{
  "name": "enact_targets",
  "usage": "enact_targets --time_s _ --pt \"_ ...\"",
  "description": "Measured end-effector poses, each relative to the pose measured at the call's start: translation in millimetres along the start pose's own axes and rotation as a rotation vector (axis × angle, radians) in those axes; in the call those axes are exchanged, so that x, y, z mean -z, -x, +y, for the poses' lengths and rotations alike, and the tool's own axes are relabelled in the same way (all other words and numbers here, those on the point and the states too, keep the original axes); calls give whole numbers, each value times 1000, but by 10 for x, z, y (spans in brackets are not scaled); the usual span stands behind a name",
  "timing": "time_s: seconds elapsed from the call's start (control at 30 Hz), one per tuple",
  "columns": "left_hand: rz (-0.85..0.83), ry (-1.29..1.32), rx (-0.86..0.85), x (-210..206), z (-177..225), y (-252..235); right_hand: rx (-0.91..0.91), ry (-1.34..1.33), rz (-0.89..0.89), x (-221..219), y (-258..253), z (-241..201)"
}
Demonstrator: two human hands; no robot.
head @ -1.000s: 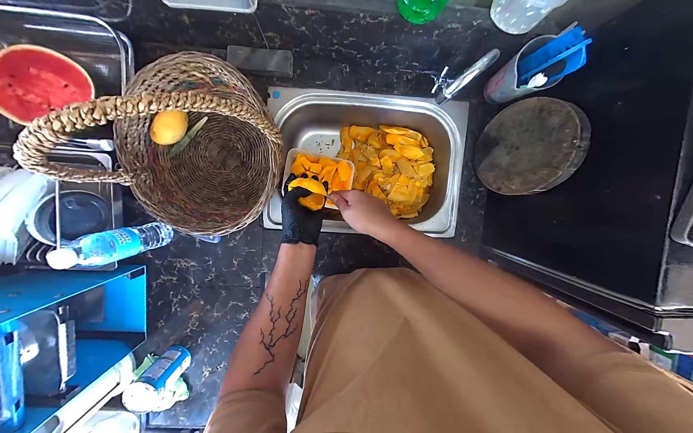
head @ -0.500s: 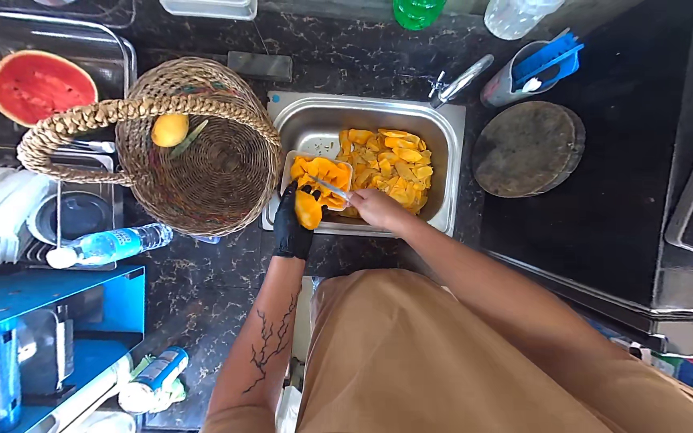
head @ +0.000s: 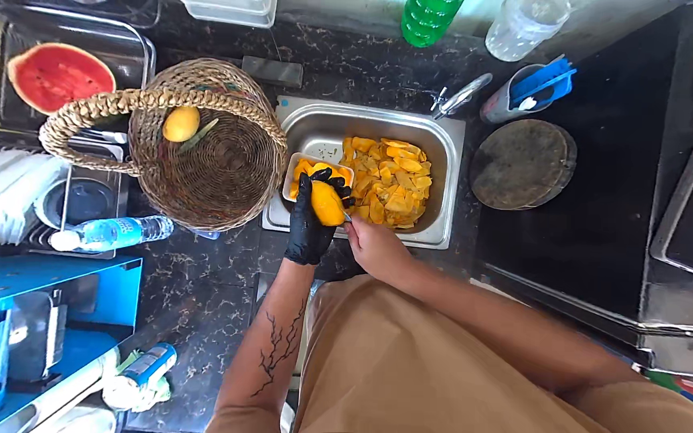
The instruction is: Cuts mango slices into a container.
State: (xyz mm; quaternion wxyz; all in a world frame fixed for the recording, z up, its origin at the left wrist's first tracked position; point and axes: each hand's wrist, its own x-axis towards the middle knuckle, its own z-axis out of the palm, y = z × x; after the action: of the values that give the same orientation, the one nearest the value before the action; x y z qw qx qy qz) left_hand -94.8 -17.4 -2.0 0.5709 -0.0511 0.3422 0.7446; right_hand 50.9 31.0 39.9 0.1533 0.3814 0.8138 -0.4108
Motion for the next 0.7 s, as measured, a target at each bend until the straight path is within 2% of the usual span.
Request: enact_targets --time_s 0.17,0.3,0.4,0.47,0.6,0.7 --pt "160 54 -33 -34 27 -2 10 -20 -22 123 109 -50" --pt "70 48 -33 -98 -23 -2 11 -22 -37 0 87 -42" --pt "96 53 -27 -6 60 -17 53 -134 10 142 158 34" --pt "24 93 18 92 140 -27 121 -174 43 196 207 98" --pt "-111 135 92 30 27 -10 141 -43 -48 31 100 179" --pt "-107 165 85 74 61 -15 135 -69 5 157 139 146"
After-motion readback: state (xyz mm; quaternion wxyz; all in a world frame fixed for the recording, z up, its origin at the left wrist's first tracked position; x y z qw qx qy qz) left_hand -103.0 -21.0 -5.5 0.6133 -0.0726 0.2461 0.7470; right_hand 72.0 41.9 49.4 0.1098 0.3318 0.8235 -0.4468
